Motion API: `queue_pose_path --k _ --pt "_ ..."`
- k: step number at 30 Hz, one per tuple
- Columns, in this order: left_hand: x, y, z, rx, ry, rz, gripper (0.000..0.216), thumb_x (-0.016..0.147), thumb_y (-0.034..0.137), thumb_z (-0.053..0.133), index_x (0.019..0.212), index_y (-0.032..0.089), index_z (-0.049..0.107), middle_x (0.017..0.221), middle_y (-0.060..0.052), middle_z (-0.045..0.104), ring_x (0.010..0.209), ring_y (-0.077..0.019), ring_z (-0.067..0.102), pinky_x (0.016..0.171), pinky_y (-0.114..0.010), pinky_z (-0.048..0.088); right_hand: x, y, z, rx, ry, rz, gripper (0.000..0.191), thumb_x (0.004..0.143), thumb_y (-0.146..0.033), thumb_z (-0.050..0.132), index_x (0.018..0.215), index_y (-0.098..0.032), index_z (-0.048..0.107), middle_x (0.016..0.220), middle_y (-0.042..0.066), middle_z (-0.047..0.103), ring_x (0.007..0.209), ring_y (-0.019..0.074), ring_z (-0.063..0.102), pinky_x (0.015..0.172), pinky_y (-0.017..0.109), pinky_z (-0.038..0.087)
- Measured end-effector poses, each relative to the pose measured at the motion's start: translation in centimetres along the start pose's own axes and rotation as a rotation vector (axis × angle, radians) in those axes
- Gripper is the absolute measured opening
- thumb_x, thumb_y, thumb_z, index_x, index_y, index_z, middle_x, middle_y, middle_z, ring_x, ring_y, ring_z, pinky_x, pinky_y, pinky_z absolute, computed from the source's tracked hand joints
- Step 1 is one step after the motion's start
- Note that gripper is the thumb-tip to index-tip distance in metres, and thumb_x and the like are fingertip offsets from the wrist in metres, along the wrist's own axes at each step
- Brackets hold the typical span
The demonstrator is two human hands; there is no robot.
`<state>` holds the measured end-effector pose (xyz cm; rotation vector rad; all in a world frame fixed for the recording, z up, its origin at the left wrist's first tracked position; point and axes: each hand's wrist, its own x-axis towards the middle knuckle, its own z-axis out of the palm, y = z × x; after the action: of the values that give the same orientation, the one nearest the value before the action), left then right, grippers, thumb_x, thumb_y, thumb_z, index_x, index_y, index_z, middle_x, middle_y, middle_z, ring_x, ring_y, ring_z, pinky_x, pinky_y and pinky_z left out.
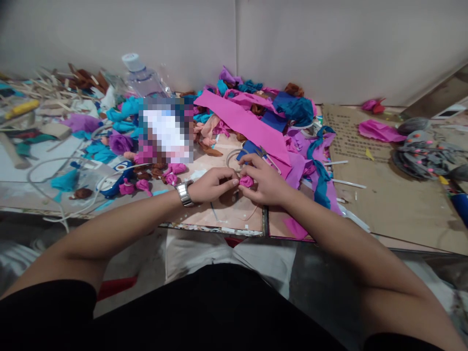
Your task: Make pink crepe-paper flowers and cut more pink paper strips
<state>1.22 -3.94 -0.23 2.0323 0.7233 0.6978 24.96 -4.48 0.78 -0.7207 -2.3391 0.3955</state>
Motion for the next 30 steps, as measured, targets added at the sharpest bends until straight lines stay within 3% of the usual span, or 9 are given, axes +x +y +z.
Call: queue_pose_path --k 4,11,17,24,30 --pt "0.09 -0.07 0.03 -0.104 -0.011 -0.061 0.043 0.102 0.054 0.056 0.085 0.016 0.066 0.072 -0.001 0.066 0.067 -0.0126 0.057 0.067 -0.025 0.044 0.00 -0.21 -0.08 -0.011 0.011 -0.004 0.019 0.091 -0.030 0.072 0.107 -0.026 0.063 0.131 0.014 0.057 0.122 0.0327 0.062 0.102 0.052 0.055" --pt "0.19 -0.67 0.10 0.035 0.101 0.025 0.036 0.100 0.050 0.061 0.095 0.016 0.073 0.086 -0.004 0.073 0.079 -0.0159 0.063 0.075 -0.028 0.047 0.05 -0.09 -0.31 0.008 -0.006 0.061 0.029 0.096 -0.048 0.071 0.114 -0.026 0.064 0.127 0.014 0.058 0.123 0.0337 0.061 0.105 0.054 0.053" --pt "0.16 -0.51 -0.01 0.079 0.112 0.038 0.035 0.101 0.049 0.061 0.095 0.017 0.074 0.086 -0.004 0.073 0.076 -0.0150 0.063 0.071 -0.027 0.045 0.00 0.01 0.09 0.013 0.022 0.071 0.022 0.097 -0.044 0.069 0.105 -0.024 0.066 0.119 0.013 0.062 0.112 0.0302 0.065 0.099 0.051 0.056" --pt "0.03 -0.41 0.11 -0.025 0.088 -0.025 0.040 0.101 0.052 0.060 0.089 0.016 0.071 0.077 -0.001 0.069 0.071 -0.0131 0.059 0.069 -0.026 0.044 0.01 -0.01 0.09 0.001 0.055 -0.002 0.016 0.096 -0.036 0.071 0.107 -0.025 0.066 0.123 0.013 0.061 0.116 0.0300 0.065 0.098 0.050 0.057" --pt "0.14 -0.29 0.05 -0.205 0.031 -0.100 0.043 0.099 0.055 0.063 0.088 0.015 0.070 0.073 -0.001 0.068 0.065 -0.0113 0.057 0.063 -0.023 0.043 -0.02 0.08 -0.03 -0.025 0.061 -0.027 0.022 0.095 -0.040 0.073 0.109 -0.025 0.066 0.126 0.014 0.060 0.115 0.0314 0.065 0.097 0.051 0.057"
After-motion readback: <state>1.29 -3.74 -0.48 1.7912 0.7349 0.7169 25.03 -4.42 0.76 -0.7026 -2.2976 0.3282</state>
